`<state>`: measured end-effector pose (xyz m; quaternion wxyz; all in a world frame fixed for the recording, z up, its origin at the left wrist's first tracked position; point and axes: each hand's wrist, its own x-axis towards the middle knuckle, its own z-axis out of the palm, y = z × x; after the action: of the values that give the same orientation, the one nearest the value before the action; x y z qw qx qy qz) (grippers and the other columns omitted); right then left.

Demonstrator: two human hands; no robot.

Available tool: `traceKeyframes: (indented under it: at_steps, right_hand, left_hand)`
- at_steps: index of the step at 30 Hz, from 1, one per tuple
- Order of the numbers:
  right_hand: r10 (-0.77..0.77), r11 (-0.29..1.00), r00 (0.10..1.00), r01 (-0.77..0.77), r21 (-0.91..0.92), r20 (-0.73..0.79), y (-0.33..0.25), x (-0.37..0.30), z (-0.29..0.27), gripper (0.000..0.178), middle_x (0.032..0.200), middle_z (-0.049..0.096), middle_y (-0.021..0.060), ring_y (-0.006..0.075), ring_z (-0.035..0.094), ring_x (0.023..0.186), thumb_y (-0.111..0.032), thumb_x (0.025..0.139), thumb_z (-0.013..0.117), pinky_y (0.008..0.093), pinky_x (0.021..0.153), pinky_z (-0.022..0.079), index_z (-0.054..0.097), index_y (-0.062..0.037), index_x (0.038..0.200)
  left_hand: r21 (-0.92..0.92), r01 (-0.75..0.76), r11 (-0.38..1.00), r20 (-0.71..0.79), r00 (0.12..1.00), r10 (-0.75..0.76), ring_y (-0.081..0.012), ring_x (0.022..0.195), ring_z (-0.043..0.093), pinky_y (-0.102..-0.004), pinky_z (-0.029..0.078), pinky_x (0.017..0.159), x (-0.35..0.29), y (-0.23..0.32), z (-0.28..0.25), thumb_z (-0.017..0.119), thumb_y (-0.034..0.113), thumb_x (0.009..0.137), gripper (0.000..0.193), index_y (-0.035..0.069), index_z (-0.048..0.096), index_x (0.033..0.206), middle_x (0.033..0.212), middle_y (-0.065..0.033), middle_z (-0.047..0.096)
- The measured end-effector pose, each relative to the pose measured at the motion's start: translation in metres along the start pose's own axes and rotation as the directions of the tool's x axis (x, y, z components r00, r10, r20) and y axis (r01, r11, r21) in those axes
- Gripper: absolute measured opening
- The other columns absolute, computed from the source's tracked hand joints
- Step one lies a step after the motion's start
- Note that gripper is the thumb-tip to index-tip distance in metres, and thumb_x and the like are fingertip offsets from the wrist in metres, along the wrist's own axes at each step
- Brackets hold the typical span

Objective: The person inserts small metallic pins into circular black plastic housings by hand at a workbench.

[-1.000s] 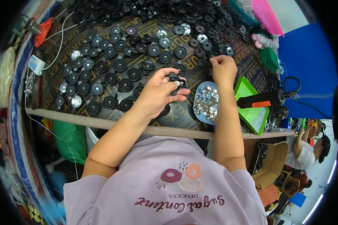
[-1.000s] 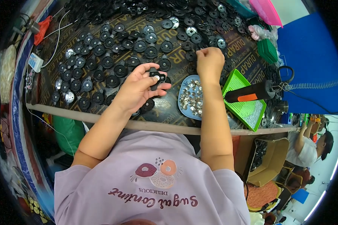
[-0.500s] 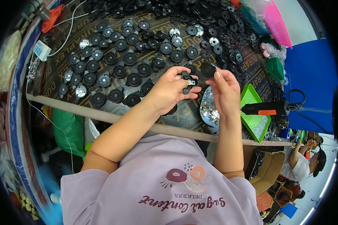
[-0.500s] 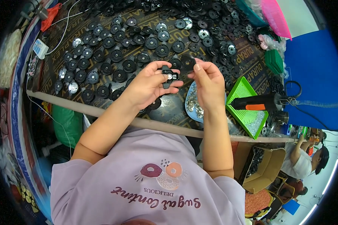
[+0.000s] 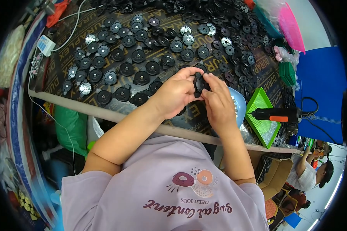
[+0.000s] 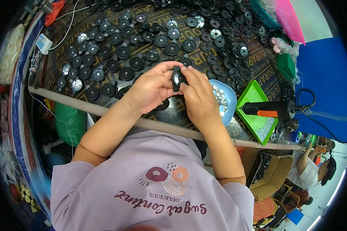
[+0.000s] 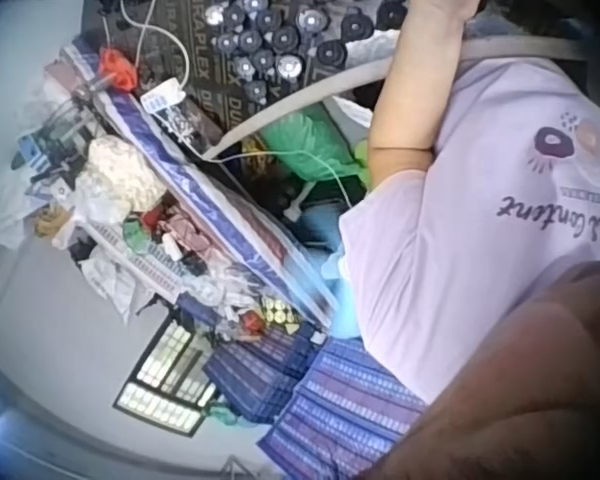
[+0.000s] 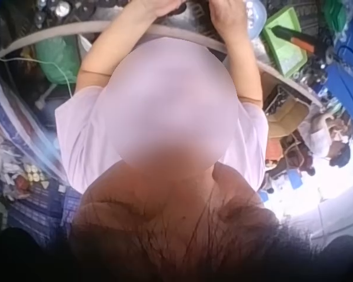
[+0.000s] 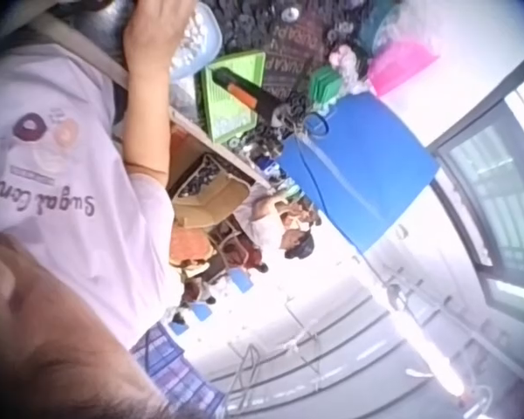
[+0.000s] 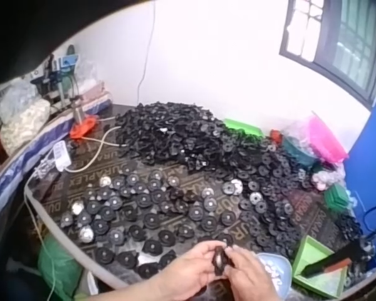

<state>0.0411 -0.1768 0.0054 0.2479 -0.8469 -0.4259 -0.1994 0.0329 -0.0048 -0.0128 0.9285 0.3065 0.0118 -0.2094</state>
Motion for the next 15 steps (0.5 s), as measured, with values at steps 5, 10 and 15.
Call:
traceKeyframes:
  at_steps: [5, 10, 15]
  right_hand:
    - [0.026, 0.997, 1.000, -0.026, 0.076, -0.004, -0.002, 0.004, 0.001, 0.021, 0.123, 0.055, 0.0215, 0.0409, 0.055, 0.110, 0.006, 0.072, 0.064, 0.0441, 0.088, 0.049, 0.054, 0.0042, 0.090]
    - [0.049, 0.996, 0.998, -0.052, 0.068, 0.047, -0.008, 0.007, -0.001, 0.021, 0.124, 0.055, 0.0214, 0.0407, 0.054, 0.109, 0.007, 0.071, 0.063, 0.0455, 0.089, 0.048, 0.055, 0.0037, 0.090]
    - [0.056, 0.992, 0.998, -0.054, 0.111, -0.017, -0.016, 0.007, 0.004, 0.023, 0.122, 0.058, 0.0196, 0.0396, 0.055, 0.108, 0.004, 0.071, 0.067, 0.0422, 0.091, 0.047, 0.060, -0.0004, 0.093]
  left_hand:
    - [0.079, -0.012, 0.997, -0.010, 1.000, 0.013, -0.0199, 0.107, 0.058, -0.0379, 0.047, 0.095, -0.002, 0.003, 0.002, 0.038, -0.002, 0.089, 0.044, -0.001, 0.037, 0.133, 0.119, -0.0119, 0.055]
    - [0.104, -0.030, 0.994, -0.057, 0.998, 0.036, -0.0110, 0.092, 0.053, -0.0268, 0.046, 0.080, -0.005, -0.001, 0.006, 0.042, -0.001, 0.087, 0.044, 0.000, 0.037, 0.131, 0.112, -0.0092, 0.053]
    - [0.344, -0.134, 0.930, -0.051, 0.986, 0.161, -0.0075, 0.082, 0.054, -0.0223, 0.046, 0.067, -0.006, 0.001, 0.002, 0.055, -0.002, 0.089, 0.033, -0.001, 0.044, 0.120, 0.095, -0.0048, 0.056]
